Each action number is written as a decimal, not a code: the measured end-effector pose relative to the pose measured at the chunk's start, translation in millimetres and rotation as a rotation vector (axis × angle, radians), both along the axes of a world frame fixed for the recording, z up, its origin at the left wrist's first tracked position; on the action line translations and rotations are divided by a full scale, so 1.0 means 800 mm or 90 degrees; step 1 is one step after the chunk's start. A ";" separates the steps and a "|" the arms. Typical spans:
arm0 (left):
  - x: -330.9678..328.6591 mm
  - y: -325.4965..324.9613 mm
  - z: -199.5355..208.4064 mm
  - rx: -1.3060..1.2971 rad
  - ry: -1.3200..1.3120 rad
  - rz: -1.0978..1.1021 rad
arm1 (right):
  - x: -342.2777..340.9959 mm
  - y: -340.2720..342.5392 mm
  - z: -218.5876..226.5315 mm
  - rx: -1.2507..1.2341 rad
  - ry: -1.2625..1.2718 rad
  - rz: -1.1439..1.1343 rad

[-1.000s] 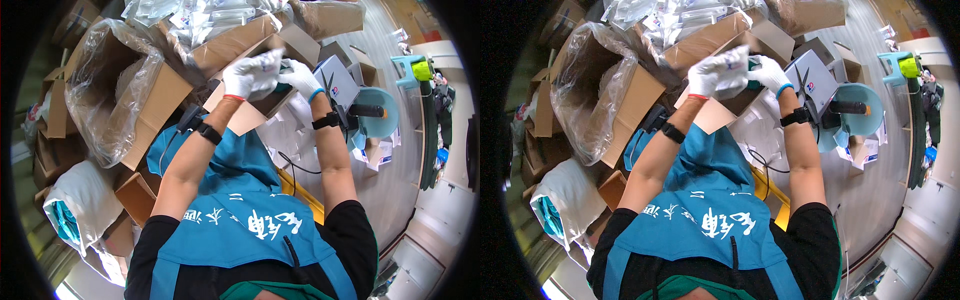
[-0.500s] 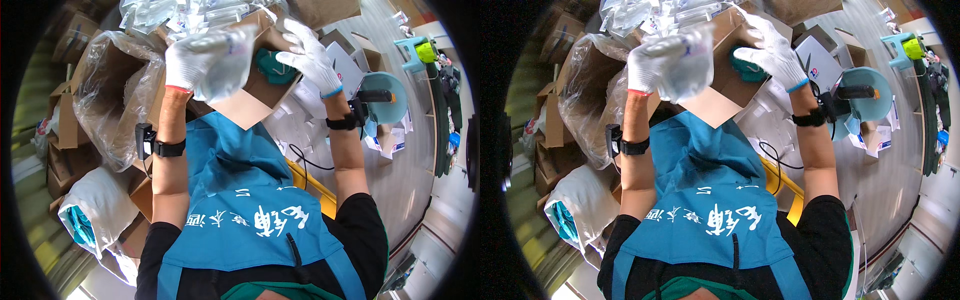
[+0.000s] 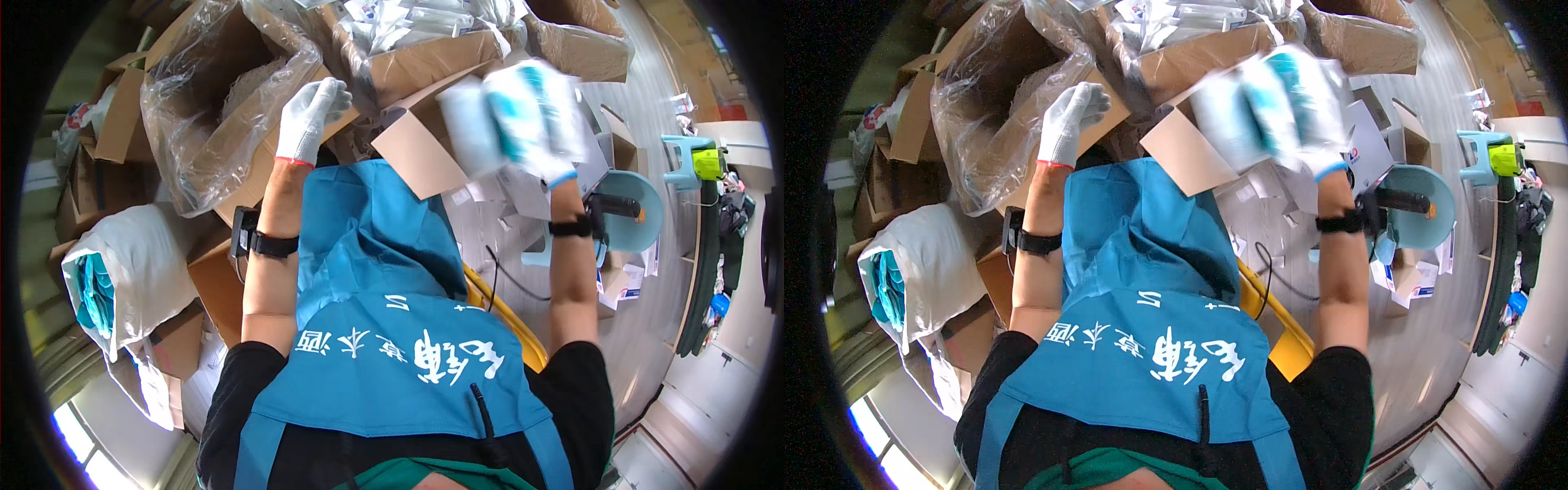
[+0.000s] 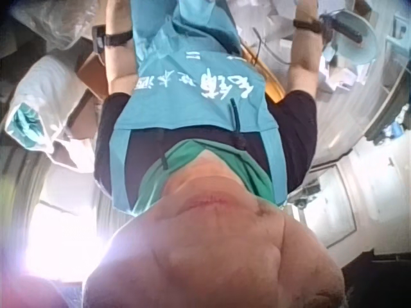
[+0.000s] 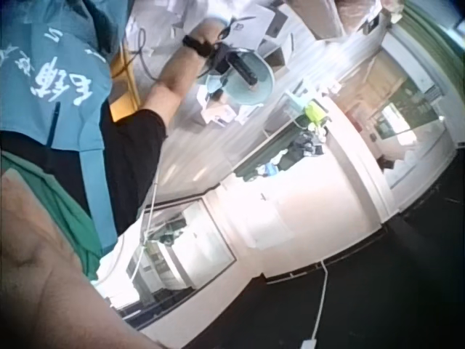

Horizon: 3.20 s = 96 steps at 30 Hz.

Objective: Packing green surgical masks into individual plastic bags and organizing them in a cardboard box.

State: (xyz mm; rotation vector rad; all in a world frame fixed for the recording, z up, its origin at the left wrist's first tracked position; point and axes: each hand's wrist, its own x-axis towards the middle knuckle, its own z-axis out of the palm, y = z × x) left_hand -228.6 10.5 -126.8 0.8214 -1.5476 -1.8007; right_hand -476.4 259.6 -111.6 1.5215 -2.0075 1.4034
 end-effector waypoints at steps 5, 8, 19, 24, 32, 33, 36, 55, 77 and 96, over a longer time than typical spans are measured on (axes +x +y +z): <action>0.035 0.009 -0.009 -0.029 -0.091 -0.019 | 0.001 0.003 0.020 0.416 -0.081 0.009; 0.038 0.020 -0.011 -0.102 -0.035 -0.015 | 0.028 -0.009 0.049 0.378 -0.189 0.052; 0.072 0.047 -0.014 0.080 0.094 -0.202 | 0.109 -0.017 -0.002 0.320 -0.047 0.107; 0.088 0.044 0.009 -0.162 -0.051 -0.245 | 0.120 -0.006 -0.045 0.226 0.153 0.151; 0.081 0.114 0.013 -0.487 -0.482 -0.446 | 0.194 0.024 -0.101 0.301 -0.025 0.067; 0.082 0.128 -0.010 -0.461 -0.498 -0.464 | 0.192 0.033 -0.102 0.368 -0.141 0.128; 0.079 0.152 -0.030 -0.423 -0.520 -0.484 | 0.185 0.050 -0.091 0.468 -0.332 0.171; 0.064 0.140 0.008 -0.290 -0.537 -0.569 | 0.166 0.036 -0.021 0.124 -0.207 -0.009; -0.068 0.148 -0.104 -1.036 -0.473 -0.136 | 0.015 0.140 -0.087 0.864 -0.045 -0.596; -0.074 0.141 -0.090 -1.057 -0.509 -0.153 | 0.166 0.045 0.002 0.385 -0.842 0.036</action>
